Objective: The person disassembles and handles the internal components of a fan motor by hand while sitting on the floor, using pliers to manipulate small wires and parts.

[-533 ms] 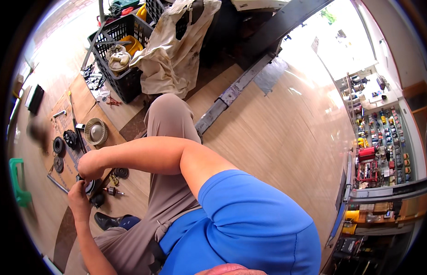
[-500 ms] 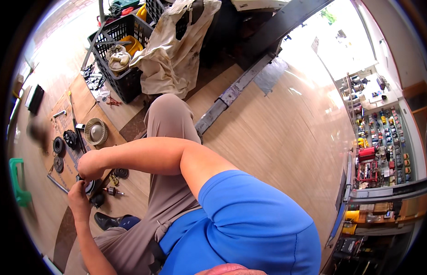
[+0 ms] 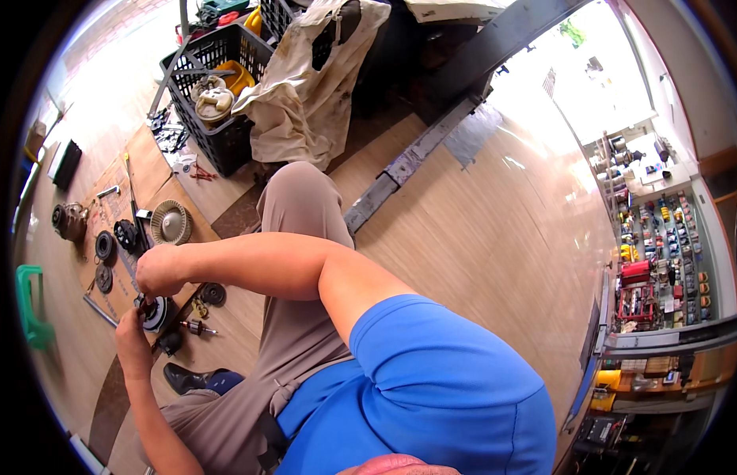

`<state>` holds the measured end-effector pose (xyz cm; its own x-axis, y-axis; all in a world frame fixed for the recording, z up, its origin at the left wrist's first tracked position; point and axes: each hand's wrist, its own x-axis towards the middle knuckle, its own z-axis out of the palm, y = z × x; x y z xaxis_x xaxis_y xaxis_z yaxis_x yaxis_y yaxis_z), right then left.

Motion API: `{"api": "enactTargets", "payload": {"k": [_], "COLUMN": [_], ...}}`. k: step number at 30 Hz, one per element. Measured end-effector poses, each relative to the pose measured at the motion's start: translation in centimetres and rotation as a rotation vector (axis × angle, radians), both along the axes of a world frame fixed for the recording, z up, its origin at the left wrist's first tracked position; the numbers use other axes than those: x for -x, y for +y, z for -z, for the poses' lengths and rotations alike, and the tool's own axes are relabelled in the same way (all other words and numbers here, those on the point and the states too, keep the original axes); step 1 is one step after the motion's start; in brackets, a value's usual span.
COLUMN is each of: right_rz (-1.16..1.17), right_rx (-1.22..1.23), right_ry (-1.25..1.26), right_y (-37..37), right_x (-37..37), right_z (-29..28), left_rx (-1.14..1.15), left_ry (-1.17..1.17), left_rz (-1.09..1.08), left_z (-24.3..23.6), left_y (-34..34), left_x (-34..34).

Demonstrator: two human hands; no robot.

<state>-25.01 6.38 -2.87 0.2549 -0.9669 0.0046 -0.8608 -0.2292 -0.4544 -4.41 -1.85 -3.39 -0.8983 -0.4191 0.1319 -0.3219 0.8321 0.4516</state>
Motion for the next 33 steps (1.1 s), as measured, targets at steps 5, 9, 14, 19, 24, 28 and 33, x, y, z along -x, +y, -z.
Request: {"api": "enactTargets", "payload": {"k": [5,9,14,19,24,28,33], "right_rz": [-0.08,-0.029,-0.002,0.136,0.11,0.074,0.07], "right_rx": [0.091,-0.03,0.067,0.033,0.145,0.242,0.235], "right_ry": [0.058,0.104,-0.032,-0.288,-0.326,-0.32,-0.294], "right_y": [-1.0,-0.6,-1.2,-1.2,-1.1,-1.2,-1.2], "right_x": [0.7,-0.1,-1.1,0.1,0.7,0.2,-0.2], "right_z": [1.4,0.5,1.8,-0.8,-0.4,0.0,0.4], "left_rx": [0.004,0.066,-0.12,-0.332,-0.425,-0.584,-0.532], "left_ry": [0.02,-0.068,0.036,0.092,0.101,-0.028,0.059], "left_rz": [0.012,0.034,-0.063,-0.26,-0.27,-0.303,-0.231], "left_z": [-0.7,-1.3,-0.3,-0.7,-1.7,-1.9,-0.9], "left_y": [-0.1,0.7,0.7,-0.1,0.4,0.6,0.7], "left_x": [0.6,1.5,1.1,0.3,1.2,1.5,1.6]}}
